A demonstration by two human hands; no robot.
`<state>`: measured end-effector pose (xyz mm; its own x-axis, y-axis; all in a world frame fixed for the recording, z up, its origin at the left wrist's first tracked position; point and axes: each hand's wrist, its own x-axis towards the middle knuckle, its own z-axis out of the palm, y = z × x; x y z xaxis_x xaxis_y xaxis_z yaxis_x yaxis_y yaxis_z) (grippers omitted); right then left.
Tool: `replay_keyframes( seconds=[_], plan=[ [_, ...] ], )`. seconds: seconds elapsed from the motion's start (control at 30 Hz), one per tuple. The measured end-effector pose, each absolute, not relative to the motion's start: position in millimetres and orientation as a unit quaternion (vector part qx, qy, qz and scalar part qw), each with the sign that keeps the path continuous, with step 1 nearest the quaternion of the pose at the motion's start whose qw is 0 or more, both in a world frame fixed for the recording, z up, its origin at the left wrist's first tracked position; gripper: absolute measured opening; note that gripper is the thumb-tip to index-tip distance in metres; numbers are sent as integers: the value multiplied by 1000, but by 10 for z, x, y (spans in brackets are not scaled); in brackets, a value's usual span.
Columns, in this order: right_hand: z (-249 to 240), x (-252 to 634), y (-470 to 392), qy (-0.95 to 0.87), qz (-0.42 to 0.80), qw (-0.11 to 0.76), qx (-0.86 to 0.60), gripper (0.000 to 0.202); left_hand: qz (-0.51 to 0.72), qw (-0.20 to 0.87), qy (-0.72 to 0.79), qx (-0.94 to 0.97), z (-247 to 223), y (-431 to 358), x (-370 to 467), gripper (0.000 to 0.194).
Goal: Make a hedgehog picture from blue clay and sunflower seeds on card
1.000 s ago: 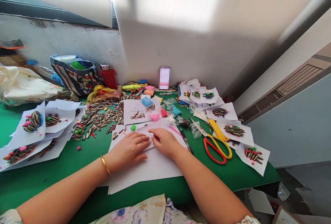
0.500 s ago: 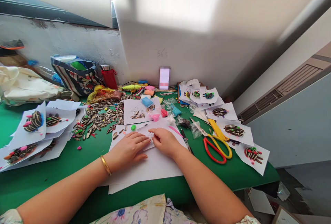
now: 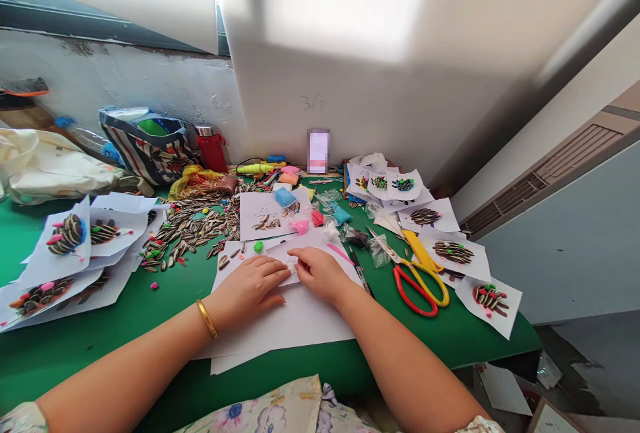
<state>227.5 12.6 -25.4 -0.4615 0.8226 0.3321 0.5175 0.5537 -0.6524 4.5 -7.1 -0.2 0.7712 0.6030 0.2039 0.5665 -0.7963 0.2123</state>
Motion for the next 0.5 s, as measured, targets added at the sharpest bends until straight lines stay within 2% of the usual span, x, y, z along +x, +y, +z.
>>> replay_keyframes(
  seconds=[0.1, 0.23, 0.5],
  plan=[
    [-244, 2285, 123, -821, 242, 321, -404, 37, 144, 72, 325, 932, -20, -56, 44, 36],
    [-227, 2292, 117, -827, 239, 322, -394, 37, 154, 51, 316, 935, -50, -30, 46, 9],
    [-231, 2304, 107, -837, 212, 321, -388, 36, 174, 24, 307, 935, -101, 6, 13, 18]
  ],
)
